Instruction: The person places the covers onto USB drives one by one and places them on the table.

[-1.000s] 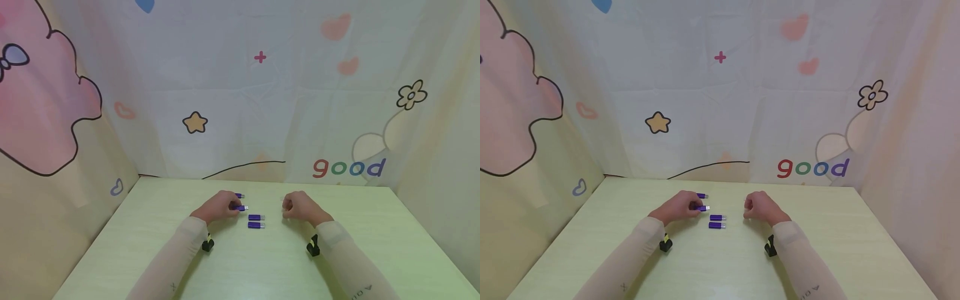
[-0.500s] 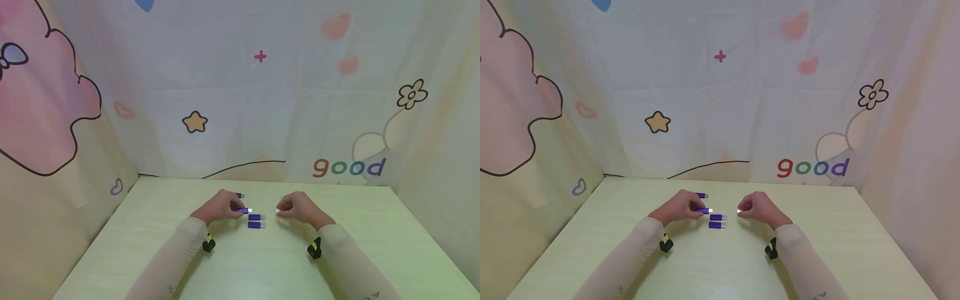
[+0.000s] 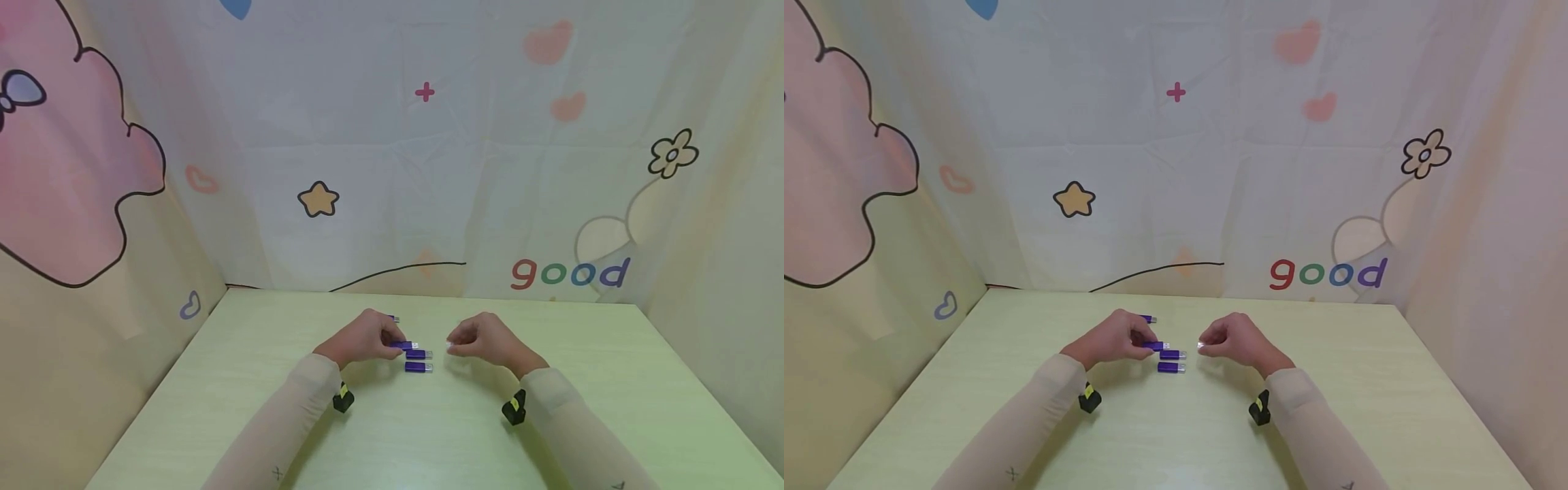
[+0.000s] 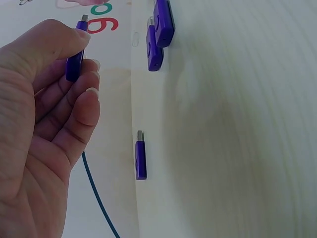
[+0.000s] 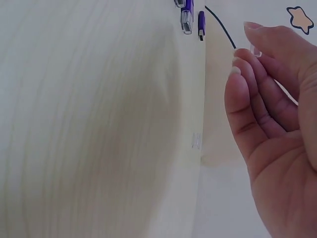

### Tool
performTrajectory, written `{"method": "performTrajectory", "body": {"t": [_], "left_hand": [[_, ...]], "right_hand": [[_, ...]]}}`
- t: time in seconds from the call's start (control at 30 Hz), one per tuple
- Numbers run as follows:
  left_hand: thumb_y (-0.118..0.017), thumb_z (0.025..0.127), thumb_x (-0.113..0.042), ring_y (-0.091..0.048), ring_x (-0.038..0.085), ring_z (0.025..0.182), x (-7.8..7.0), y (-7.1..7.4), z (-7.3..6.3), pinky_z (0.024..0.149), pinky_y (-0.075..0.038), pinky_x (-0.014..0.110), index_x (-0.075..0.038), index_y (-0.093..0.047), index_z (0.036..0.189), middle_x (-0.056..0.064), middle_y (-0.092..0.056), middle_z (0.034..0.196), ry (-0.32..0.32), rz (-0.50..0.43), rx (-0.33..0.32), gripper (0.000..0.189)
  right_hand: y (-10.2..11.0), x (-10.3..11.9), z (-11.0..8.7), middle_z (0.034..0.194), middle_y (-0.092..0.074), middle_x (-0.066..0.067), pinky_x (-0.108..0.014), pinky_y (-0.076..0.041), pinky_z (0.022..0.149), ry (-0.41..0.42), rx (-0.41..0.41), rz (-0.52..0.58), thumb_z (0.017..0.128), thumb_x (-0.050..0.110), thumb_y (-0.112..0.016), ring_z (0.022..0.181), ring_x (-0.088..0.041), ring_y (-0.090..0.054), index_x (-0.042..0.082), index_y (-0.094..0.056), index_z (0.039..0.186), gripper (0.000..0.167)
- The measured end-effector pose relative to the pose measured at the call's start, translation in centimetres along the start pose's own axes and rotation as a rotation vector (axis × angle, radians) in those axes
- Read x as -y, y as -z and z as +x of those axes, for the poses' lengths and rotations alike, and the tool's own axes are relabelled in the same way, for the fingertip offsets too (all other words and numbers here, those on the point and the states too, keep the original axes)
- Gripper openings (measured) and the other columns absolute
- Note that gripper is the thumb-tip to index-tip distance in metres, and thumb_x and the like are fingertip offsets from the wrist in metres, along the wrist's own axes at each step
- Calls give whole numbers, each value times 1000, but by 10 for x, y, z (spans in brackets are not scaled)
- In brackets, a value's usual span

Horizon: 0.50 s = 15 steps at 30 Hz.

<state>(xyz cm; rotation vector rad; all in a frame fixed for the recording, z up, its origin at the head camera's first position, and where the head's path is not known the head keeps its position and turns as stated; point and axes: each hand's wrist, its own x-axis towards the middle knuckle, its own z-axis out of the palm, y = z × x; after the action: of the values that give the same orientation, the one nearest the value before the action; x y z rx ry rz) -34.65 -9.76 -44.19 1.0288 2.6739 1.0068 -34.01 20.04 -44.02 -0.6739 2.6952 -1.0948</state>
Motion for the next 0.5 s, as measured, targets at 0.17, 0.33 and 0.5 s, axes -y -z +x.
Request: {"method": "performTrajectory", "body": {"t": [0.17,0.33,0.5], "left_hand": [[-80,87,-12,-64,6,75,-4,1,1,69,-56,21,-11,-81,96,-6,-72,89,-16,-5,9,9],[-80,85,-10,-63,6,72,-3,0,3,67,-56,22,-11,-81,94,-6,-71,85,-49,-45,-3,9],[-80,85,-9,-65,7,71,-1,-3,4,66,-57,23,-12,-81,94,-7,-72,84,-67,-94,-8,9]], "right_hand": [[0,0,0,94,-79,2,-24,-59,76,76,15,29,87,28,-83,81,-10,-70,10,-81,103,24],[-3,3,0,96,-79,1,-24,-59,77,104,18,73,87,29,-83,83,-11,-71,9,-81,104,26],[-7,7,0,97,-80,2,-25,-59,77,113,14,94,87,30,-83,84,-13,-71,9,-81,104,27]]}}
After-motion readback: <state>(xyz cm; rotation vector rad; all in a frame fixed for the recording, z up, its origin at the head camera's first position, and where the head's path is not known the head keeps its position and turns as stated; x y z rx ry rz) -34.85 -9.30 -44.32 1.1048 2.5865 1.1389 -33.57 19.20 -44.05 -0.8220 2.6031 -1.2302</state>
